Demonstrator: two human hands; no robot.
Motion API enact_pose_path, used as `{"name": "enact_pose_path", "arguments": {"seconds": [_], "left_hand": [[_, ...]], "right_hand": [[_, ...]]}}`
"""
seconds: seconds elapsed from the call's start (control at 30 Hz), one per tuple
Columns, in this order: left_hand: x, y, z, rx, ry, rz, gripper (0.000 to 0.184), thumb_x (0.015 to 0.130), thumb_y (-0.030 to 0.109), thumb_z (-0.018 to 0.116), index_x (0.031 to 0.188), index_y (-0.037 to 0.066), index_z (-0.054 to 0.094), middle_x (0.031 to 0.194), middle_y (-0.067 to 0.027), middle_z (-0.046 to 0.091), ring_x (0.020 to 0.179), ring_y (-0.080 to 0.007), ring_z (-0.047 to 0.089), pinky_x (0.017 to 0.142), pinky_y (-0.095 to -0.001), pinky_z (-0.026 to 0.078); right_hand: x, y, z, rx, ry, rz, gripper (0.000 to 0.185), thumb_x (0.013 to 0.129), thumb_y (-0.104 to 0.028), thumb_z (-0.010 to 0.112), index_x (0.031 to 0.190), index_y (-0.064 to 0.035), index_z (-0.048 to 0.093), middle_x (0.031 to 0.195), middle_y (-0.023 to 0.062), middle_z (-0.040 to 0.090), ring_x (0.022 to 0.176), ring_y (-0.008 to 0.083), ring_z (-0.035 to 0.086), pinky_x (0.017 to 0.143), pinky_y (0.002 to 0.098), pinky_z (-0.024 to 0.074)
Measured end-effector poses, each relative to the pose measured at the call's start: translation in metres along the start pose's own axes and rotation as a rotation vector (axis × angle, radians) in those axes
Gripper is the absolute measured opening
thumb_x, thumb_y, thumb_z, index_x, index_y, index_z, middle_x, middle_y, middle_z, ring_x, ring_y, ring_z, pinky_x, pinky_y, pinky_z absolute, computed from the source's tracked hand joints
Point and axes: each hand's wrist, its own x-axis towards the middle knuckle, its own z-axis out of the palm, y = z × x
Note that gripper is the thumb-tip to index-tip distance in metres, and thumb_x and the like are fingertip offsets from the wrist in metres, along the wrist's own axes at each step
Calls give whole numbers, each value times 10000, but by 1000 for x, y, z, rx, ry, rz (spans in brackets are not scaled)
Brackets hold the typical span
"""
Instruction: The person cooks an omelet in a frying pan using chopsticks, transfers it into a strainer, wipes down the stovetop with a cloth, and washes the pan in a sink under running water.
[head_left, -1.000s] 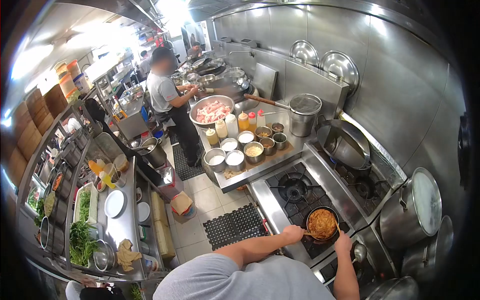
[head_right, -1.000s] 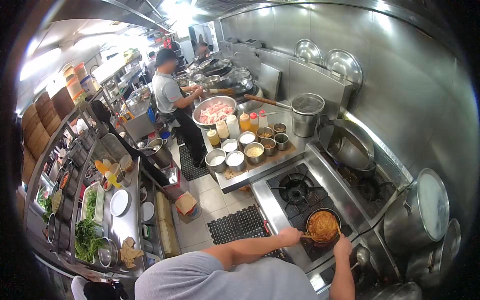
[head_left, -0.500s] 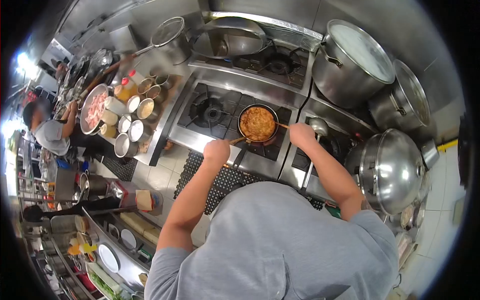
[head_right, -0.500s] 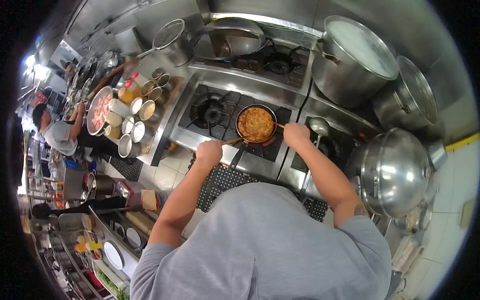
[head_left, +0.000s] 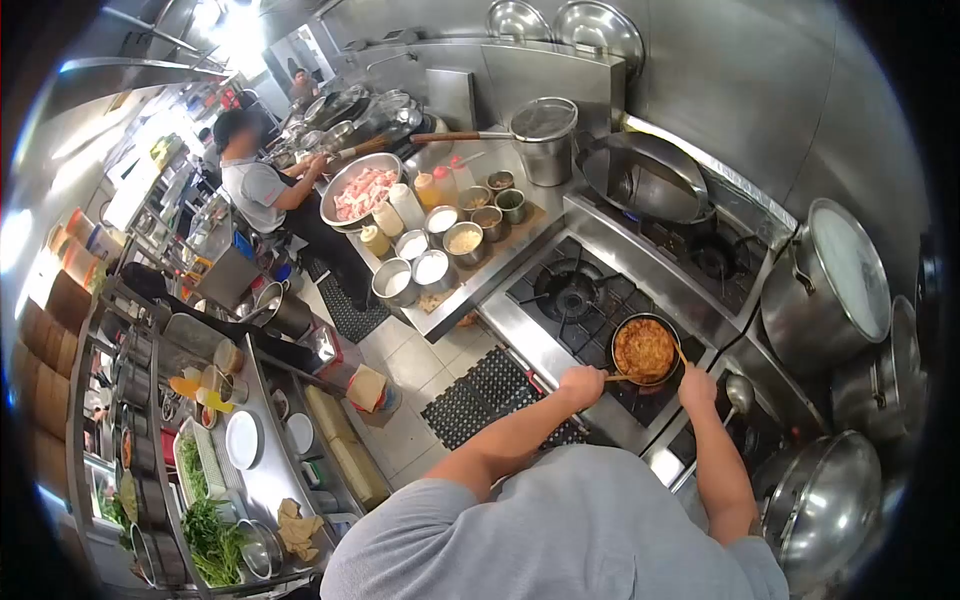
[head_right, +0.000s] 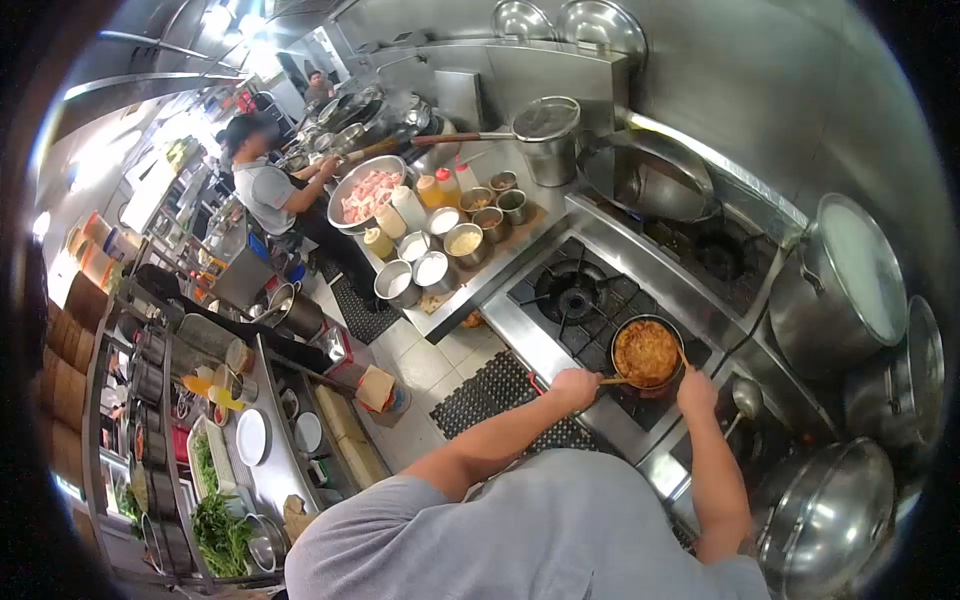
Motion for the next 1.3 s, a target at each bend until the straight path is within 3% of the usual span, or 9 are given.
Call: {"name": "enact_pose_path", "arguments": {"seconds": [0.1, 0.2, 0.4, 0.57, 0.77, 0.93, 1.0, 1.2, 1.3], "left_hand": [[-4, -12, -4, 16, 27, 10, 303, 909, 174, 484, 1160, 141, 650, 966, -126, 706, 891, -303, 700, 730, -429, 558], [-10, -21, -17, 103, 121, 36, 249, 902, 188, 496, 996, 98, 709, 941, -131, 717, 872, -297, 708, 725, -416, 569], [-11, -34, -40, 147, 160, 8, 254, 883, 207, 505, 899, 87, 728, 904, -137, 723, 858, -305, 710, 711, -425, 570], [-10, -10, -41, -51, 169, -30, 276, 878, 113, 466, 1088, 84, 644, 878, -193, 694, 832, -359, 683, 721, -485, 546], [-4, 16, -11, -40, 129, 51, 242, 896, 158, 479, 1066, 78, 631, 870, -209, 694, 813, -383, 686, 726, -491, 544], [22, -3, 51, 75, 136, 62, 242, 917, 224, 476, 959, 102, 680, 853, -152, 713, 789, -315, 709, 683, -462, 558], [7, -1, 25, 26, 102, 19, 270, 928, 219, 464, 1001, 97, 693, 932, -131, 719, 865, -324, 705, 746, -450, 556], [-17, -17, -28, 110, 52, 56, 269, 919, 193, 481, 1071, 124, 691, 967, -122, 711, 900, -299, 698, 740, -419, 559], [-10, -35, -29, 160, 171, 8, 217, 865, 203, 542, 871, 98, 733, 866, -111, 726, 834, -279, 717, 690, -391, 571]], "right_hand": [[-11, 4, -1, 8, 5, -25, 273, 888, -82, 497, 1120, -13, 623, 1023, 193, 675, 970, 346, 661, 795, 439, 543], [-24, 4, -15, -59, -18, -56, 235, 867, -95, 533, 1045, -6, 658, 990, 202, 685, 954, 348, 667, 803, 441, 543], [-44, 9, -56, -95, -47, -79, 223, 853, -125, 555, 1012, -18, 670, 978, 208, 687, 925, 366, 671, 820, 457, 536], [-37, 14, -67, 58, 217, -117, 185, 850, -139, 513, 957, -46, 630, 876, 187, 685, 830, 382, 666, 730, 490, 529], [-5, 7, -29, 124, 164, -62, 234, 816, -52, 511, 1031, -15, 598, 929, 213, 676, 907, 402, 647, 775, 498, 518], [4, 9, 10, 106, 264, -123, 238, 909, -146, 428, 1006, -62, 629, 965, 156, 659, 921, 350, 650, 785, 461, 530], [10, 3, 10, 120, 122, -59, 251, 923, -157, 445, 1092, -56, 601, 1023, 182, 660, 941, 375, 649, 799, 485, 529], [-9, 1, 0, -7, 12, -29, 220, 895, -95, 532, 1066, 6, 626, 981, 193, 672, 928, 363, 659, 799, 450, 542], [-28, 7, -9, -22, -41, -20, 203, 864, -99, 572, 1014, 13, 653, 983, 195, 673, 934, 363, 659, 809, 452, 540]]}}
